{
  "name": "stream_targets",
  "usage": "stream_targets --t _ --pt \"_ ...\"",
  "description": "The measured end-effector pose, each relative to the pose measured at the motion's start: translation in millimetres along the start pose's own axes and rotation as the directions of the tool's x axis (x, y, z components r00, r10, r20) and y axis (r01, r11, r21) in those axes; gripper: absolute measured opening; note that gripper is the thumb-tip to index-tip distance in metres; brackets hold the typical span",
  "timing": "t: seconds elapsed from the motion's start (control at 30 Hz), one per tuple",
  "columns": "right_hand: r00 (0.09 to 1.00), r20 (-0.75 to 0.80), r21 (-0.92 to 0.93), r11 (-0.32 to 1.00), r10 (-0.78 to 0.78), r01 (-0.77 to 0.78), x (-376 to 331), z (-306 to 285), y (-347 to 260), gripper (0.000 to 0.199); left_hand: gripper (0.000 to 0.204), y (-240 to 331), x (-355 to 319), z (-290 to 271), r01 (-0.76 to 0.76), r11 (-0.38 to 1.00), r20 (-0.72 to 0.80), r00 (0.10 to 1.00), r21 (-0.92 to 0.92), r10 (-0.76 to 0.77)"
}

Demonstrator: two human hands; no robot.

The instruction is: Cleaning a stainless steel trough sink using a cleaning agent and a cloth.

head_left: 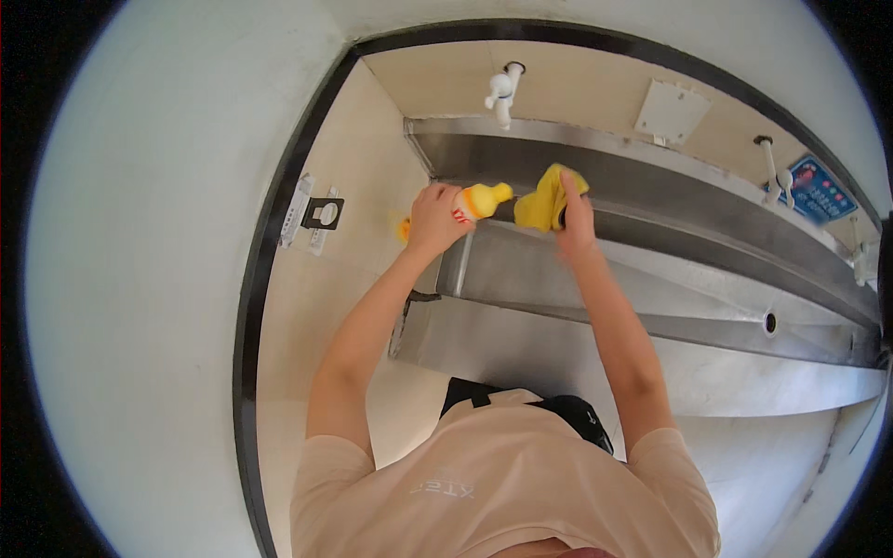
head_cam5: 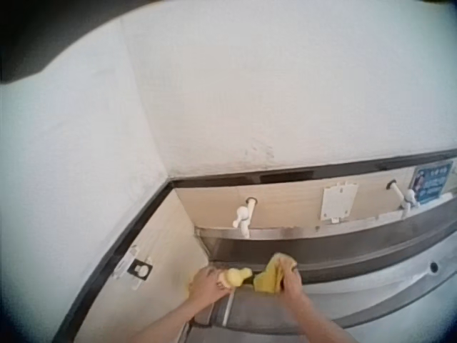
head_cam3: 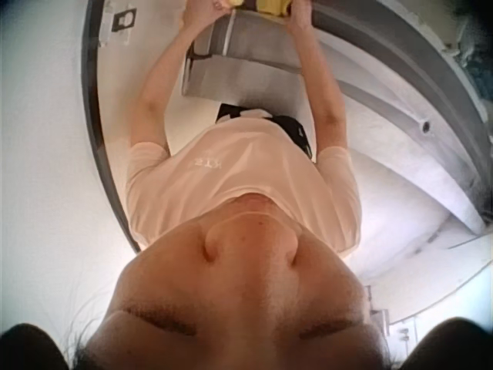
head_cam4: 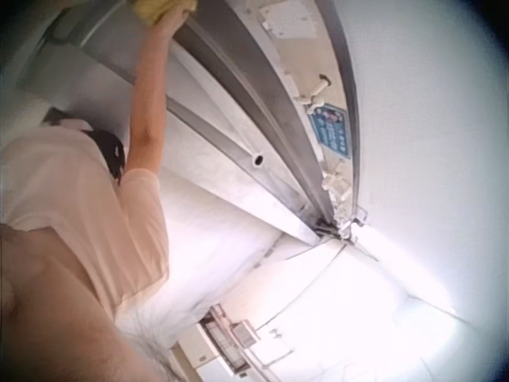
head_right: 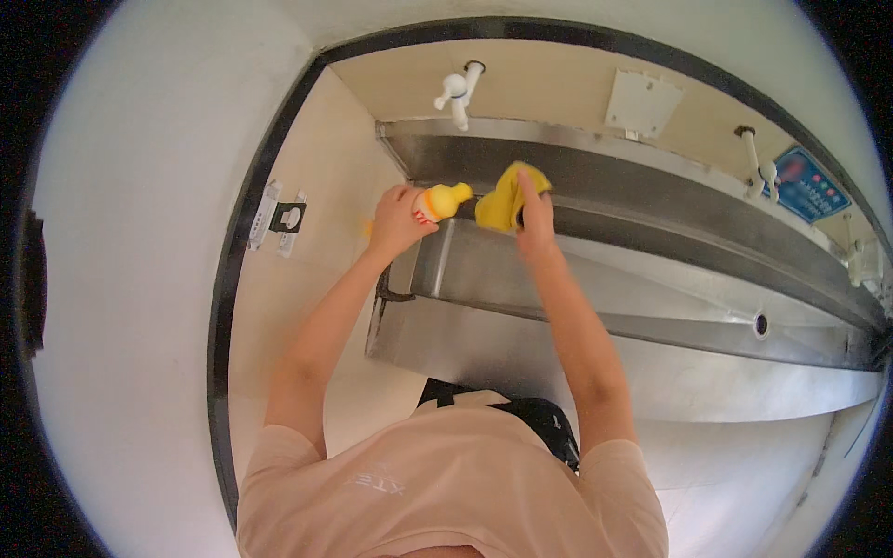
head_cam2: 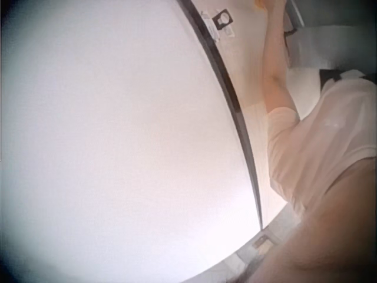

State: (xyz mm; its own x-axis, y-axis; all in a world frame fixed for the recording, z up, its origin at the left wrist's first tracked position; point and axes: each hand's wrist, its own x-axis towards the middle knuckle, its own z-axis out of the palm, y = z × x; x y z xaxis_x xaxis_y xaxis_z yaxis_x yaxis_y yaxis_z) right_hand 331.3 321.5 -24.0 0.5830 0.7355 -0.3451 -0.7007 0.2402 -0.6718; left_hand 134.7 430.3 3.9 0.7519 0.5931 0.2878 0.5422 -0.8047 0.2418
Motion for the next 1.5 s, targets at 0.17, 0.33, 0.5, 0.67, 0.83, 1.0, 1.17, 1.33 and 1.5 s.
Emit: stream_targets --t 0.17,0.33,0.5,0.67,0.83,1.0,1.17,1.33,1.5 --pt "0.814 0.294 -0.692 0.476 -0.5 0.542 12.7 116.5 -69.2 0.056 0.054 -72.3 -25.7 49.0 0.516 0.764 0.053 0.84 -0.387 -0.54" --pt "0.632 0.443 -0.849 -0.07 -0.635 0.524 38.0 150.2 -44.5 0.059 0.051 -110.9 -30.0 96.5 0.564 0.612 -0.047 0.713 -0.554 -0.7" --pt "0.65 0.567 -0.755 -0.003 -0.506 0.656 76.8 116.4 -64.3 0.059 0.049 -125.1 -15.3 110.7 0.593 0.513 -0.053 0.621 -0.621 -0.782" --pt "0.813 0.51 -0.703 0.407 -0.281 0.583 55.1 118.3 -71.6 0.048 0.05 -146.5 -21.1 121.8 0.537 0.312 -0.004 0.498 -0.784 -0.867" --pt "0.907 -0.002 -0.099 0.903 -0.421 0.419 42.0 85.8 -22.1 0.035 0.054 -126.9 -24.6 112.6 0.632 0.445 -0.144 0.469 -0.634 -0.871" --pt "0.99 -0.14 -0.054 0.998 0.006 -0.014 87.3 34.4 44.5 0.028 0.055 -116.6 -14.1 123.0 0.618 0.501 -0.211 0.482 -0.607 -0.85" --pt "0.994 0.112 0.123 0.992 0.004 -0.018 82.2 69.0 46.5 0.023 0.056 -109.7 -18.2 121.2 0.509 0.466 -0.246 0.44 -0.724 -0.864" --pt "0.997 0.073 0.06 0.998 -0.025 0.02 89.9 69.4 53.0 0.02 0.061 -120.3 -20.4 130.9 0.596 0.311 -0.133 0.324 -0.74 -0.937" --pt "0.998 0.013 -0.128 0.99 -0.059 0.06 96.4 55.2 47.8 0.02 0.069 -79.2 -7.8 99.2 0.568 -0.076 0.151 0.087 -0.82 -0.985"
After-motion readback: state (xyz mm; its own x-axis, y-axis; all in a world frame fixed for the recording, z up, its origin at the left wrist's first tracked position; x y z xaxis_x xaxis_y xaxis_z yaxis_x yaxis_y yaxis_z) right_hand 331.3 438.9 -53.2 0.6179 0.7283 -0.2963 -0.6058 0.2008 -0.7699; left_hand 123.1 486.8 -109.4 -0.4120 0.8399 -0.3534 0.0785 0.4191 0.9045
